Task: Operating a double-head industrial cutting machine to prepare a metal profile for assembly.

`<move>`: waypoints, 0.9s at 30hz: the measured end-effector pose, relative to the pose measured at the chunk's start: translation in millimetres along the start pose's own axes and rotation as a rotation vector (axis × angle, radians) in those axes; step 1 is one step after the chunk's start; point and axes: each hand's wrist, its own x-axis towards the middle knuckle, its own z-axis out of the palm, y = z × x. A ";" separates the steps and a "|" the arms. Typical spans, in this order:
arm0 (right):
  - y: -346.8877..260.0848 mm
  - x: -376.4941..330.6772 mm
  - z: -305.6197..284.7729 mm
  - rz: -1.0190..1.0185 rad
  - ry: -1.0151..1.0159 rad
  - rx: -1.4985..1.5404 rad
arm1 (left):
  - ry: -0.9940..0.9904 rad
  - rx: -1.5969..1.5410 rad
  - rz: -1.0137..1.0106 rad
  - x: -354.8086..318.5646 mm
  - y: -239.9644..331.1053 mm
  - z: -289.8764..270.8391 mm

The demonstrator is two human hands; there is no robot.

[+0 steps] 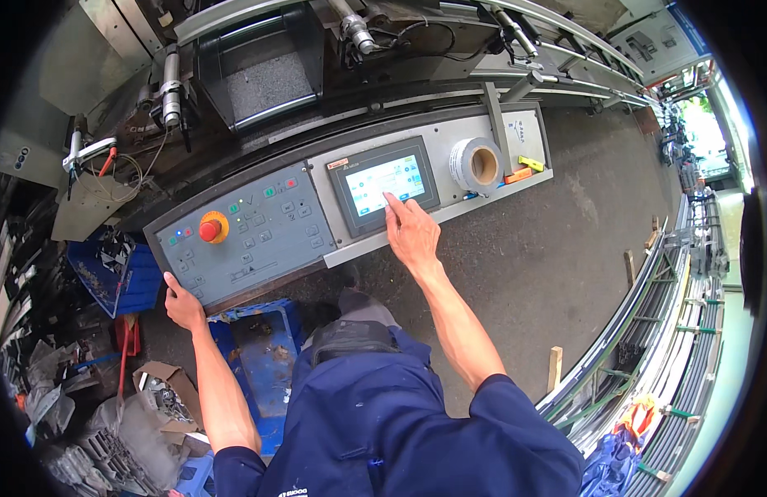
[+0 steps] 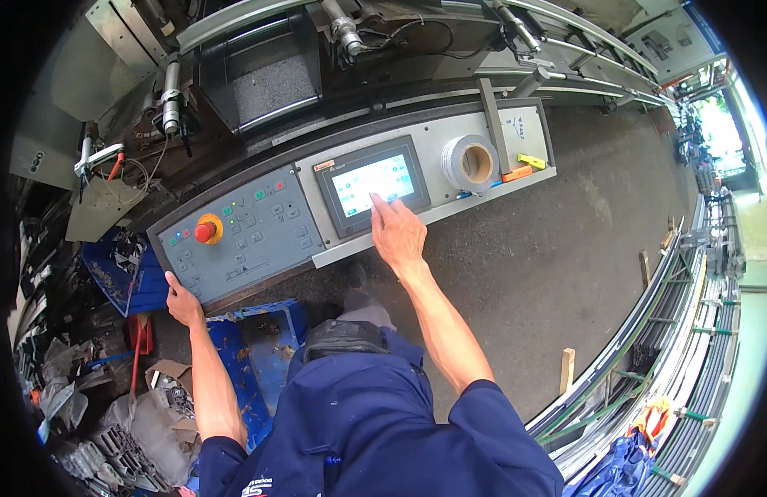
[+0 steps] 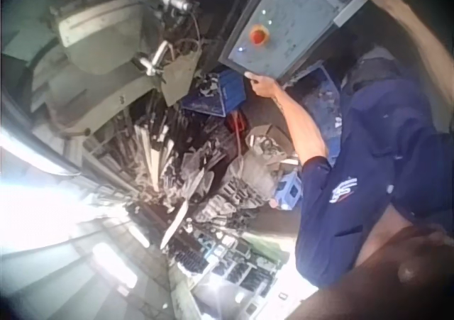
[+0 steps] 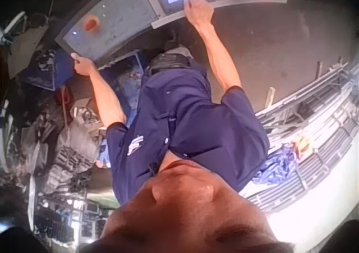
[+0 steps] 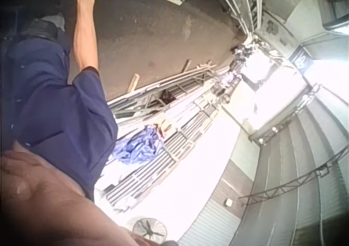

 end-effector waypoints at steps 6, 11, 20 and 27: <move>0.9 0.7 3.1 0.038 0.067 0.045 | -0.025 -0.017 -0.005 2.6 -0.9 4.1; 16.8 0.0 9.5 0.054 0.142 -0.014 | -0.012 -0.025 -0.008 5.3 -3.0 6.5; 19.4 4.7 9.7 0.046 0.145 0.004 | 0.017 -0.023 0.004 3.7 -3.7 6.8; 28.9 7.1 0.0 0.059 0.088 -0.023 | -0.009 -0.026 -0.015 4.3 -4.4 6.3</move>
